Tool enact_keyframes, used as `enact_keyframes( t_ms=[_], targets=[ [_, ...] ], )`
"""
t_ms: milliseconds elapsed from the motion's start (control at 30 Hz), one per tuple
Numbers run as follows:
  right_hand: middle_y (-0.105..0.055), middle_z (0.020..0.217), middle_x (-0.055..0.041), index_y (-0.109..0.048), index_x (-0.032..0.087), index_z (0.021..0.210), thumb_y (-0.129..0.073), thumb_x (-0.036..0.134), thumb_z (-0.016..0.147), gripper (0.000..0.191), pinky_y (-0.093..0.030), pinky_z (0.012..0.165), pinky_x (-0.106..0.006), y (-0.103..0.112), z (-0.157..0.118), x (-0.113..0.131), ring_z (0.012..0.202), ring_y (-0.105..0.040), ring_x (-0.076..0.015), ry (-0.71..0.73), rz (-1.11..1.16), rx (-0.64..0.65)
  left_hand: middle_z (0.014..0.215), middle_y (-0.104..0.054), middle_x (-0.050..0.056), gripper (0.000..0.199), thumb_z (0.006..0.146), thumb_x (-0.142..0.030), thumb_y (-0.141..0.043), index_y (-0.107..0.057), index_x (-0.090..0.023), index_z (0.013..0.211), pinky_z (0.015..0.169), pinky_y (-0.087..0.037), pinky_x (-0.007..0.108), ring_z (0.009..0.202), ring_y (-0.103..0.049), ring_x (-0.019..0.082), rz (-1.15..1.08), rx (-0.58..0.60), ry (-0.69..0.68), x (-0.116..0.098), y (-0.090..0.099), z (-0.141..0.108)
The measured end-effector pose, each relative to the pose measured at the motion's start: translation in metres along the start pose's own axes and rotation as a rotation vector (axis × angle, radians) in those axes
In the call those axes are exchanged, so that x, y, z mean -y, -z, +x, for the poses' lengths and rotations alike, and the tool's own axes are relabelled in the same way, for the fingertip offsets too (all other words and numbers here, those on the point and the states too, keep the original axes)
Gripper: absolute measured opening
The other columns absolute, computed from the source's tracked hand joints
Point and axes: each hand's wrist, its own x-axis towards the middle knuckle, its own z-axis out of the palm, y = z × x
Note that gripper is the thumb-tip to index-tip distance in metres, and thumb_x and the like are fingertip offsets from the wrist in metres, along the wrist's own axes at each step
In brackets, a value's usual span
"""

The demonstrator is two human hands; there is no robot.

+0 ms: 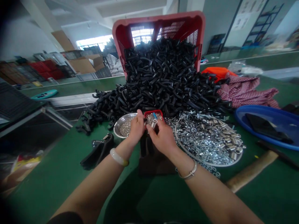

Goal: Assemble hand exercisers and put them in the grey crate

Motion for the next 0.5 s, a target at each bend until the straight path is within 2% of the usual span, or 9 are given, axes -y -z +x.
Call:
enact_keyframes(
  t_ms=[167,233,333,500],
  targets=[
    [-0.063,0.077,-0.0053,-0.054,0.019,0.086,-0.048,0.040,0.082,0.022,-0.043,0.063,-0.031,-0.003,-0.007,-0.003,0.068,-0.058,-0.0192,-0.009,0.016,-0.035,0.069,-0.059,0.006,0.061,0.085,-0.060,-0.011,-0.053,-0.018,0.069,0.064,-0.040,0.029,0.068,-0.055,0.019,0.038,-0.050,-0.017,-0.001,0.003,0.007],
    [-0.063,0.079,-0.0049,-0.055,0.019,0.089,-0.048,0.040,0.082,0.023,-0.044,0.064,-0.030,-0.006,-0.007,-0.006,0.070,-0.059,-0.0184,-0.021,0.051,-0.059,0.069,-0.059,0.006,0.060,0.085,-0.059,-0.012,-0.053,-0.018,0.069,0.064,-0.039,0.028,0.068,-0.055,0.018,0.061,-0.043,-0.029,-0.004,0.003,0.004],
    [-0.062,0.076,-0.0045,-0.055,0.019,0.084,-0.050,0.039,0.081,0.021,-0.043,0.061,-0.029,-0.008,-0.004,-0.009,0.066,-0.057,-0.0176,-0.012,0.014,-0.109,0.072,-0.061,0.005,0.058,0.086,-0.058,-0.014,-0.055,-0.019,0.074,0.065,-0.039,0.028,0.071,-0.055,0.018,0.100,-0.018,-0.064,-0.008,0.002,-0.004],
    [-0.060,0.069,-0.0038,-0.052,0.018,0.077,-0.050,0.038,0.080,0.020,-0.041,0.057,-0.028,-0.002,0.000,-0.007,0.062,-0.055,-0.0168,0.028,-0.031,-0.051,0.070,-0.060,0.004,0.059,0.087,-0.057,-0.012,-0.053,-0.018,0.072,0.063,-0.038,0.026,0.068,-0.054,0.016,0.049,-0.038,-0.062,-0.006,-0.002,-0.005]
  ],
)
